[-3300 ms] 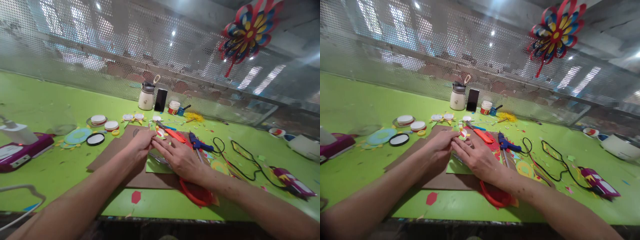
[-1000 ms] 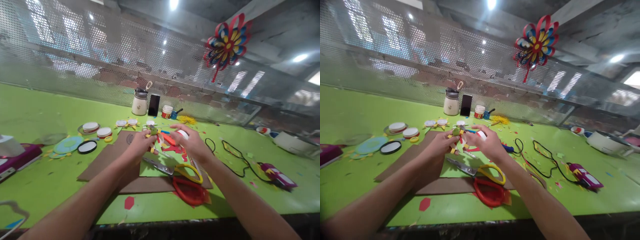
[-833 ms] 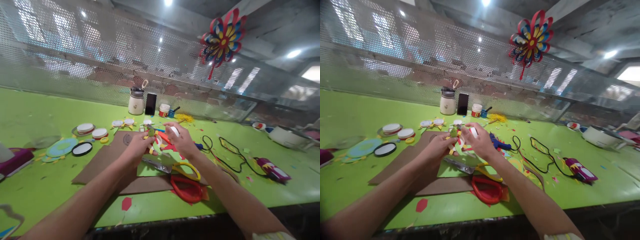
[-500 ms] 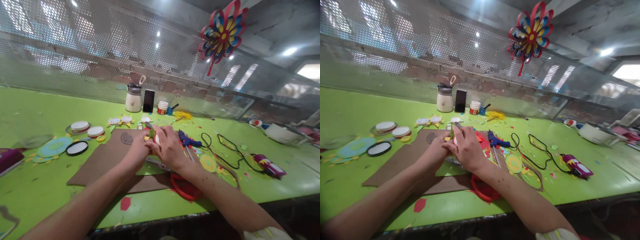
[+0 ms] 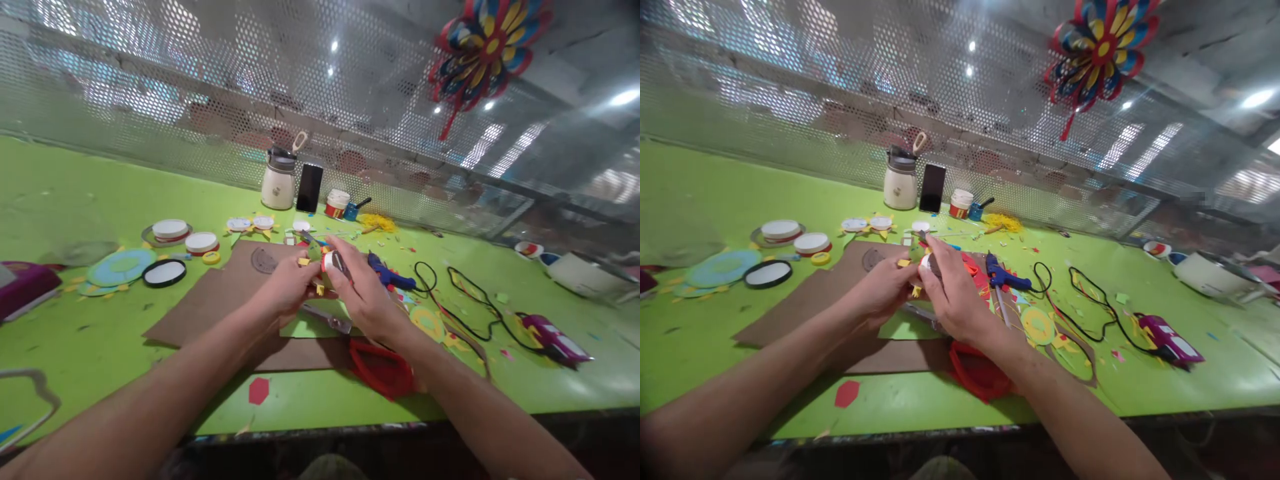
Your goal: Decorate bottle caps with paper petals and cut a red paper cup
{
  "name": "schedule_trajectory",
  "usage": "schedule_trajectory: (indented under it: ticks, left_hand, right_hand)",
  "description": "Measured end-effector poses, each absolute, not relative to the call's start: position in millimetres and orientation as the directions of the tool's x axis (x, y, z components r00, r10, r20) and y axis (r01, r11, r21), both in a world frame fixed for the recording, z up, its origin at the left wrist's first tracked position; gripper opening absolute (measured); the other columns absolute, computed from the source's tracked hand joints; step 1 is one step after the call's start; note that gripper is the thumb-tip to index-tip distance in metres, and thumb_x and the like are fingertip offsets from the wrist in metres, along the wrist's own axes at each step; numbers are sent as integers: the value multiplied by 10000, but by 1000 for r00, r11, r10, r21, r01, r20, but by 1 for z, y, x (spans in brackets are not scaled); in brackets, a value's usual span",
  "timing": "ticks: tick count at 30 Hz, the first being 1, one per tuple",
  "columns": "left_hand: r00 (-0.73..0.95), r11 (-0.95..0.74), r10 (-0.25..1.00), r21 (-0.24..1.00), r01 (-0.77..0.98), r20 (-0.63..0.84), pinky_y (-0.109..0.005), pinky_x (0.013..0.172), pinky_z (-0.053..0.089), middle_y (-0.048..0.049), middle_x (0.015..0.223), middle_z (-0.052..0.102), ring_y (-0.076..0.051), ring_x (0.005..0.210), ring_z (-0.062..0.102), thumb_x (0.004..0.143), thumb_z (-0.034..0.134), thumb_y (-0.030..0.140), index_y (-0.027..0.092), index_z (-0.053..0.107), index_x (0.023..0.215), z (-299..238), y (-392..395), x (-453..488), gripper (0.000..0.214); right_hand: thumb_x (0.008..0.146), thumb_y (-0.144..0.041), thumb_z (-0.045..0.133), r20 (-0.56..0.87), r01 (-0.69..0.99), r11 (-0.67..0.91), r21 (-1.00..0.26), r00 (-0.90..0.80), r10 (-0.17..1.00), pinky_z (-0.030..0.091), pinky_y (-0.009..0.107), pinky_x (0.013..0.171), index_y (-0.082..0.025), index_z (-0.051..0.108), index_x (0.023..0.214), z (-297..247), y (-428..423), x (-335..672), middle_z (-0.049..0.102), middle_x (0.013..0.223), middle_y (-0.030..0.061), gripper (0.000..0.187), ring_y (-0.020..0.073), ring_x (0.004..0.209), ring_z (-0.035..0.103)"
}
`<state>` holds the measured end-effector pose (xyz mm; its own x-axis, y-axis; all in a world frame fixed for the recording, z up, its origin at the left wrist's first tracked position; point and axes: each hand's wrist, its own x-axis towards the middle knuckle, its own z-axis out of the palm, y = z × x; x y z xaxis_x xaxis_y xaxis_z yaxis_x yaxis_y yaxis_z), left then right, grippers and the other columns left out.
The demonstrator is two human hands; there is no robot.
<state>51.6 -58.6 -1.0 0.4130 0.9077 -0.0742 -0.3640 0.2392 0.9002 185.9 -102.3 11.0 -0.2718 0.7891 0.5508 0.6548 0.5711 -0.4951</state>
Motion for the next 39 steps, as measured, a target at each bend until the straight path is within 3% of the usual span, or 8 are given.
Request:
schedule_trajectory:
  ticks: [6,11,14,20,27,32,39]
  left_hand:
    - [407,260,906,913,-314,-118,-255,537,525,56,596,566,-108,520,543,719,685,149,210,539,778,1,-59,51,169]
    - [368,226,921,943,-244,-126,-290,542,558,-12,691,678,-153,550,640,741,657,154,179,584,833,0,-57,49,120]
    - [348,219,928,950,-223,-132,-303,552,570,-34,701,701,-168,554,664,742,655,154,164,590,859,0,-56,49,134]
    - [449,290,878,932,-220,-167,-269,495,545,-35,675,707,-177,545,672,736,635,136,168,624,878,0,-57,48,146]
    - [524,331,831,923,-197,-186,-271,488,542,-59,701,720,-192,571,685,700,700,200,177,616,751,2,-56,44,101]
    - [571,328,803,926,-187,-169,-257,479,530,-58,683,714,-193,574,680,645,767,242,167,662,795,2,-55,44,198]
    - [538,259,833,950,-172,-129,-254,484,528,-54,674,710,-197,598,681,640,764,250,163,675,842,2,-58,46,237]
  right_hand:
    - [883,-337,622,460,564,495,-661,-217,861,418,476,1076,-212,468,1362,3,-97,206,524,1401,127,519,269,1290,500]
    - [859,-392,648,356,363,394,-844,-170,919,508,428,981,-197,545,1268,5,-85,221,633,1266,125,465,235,1138,624]
    - [837,-407,680,373,285,393,-874,-124,919,521,433,956,-194,517,1299,9,-85,223,646,1247,138,535,235,1118,634]
    - [792,-402,753,414,418,506,-755,-294,861,500,438,978,-252,582,1261,12,-89,225,638,1248,90,522,237,1119,619]
    - [794,-291,762,456,430,596,-678,-390,800,444,444,1069,-248,570,1288,22,-91,233,620,1271,77,532,228,1177,588]
    - [822,-244,721,481,455,642,-617,-428,765,469,434,1044,-256,570,1281,20,-92,226,610,1300,76,484,223,1197,580]
    - [770,-316,787,634,596,714,-367,-402,661,484,441,951,-234,600,1210,24,-92,224,681,1140,77,484,242,1072,609]
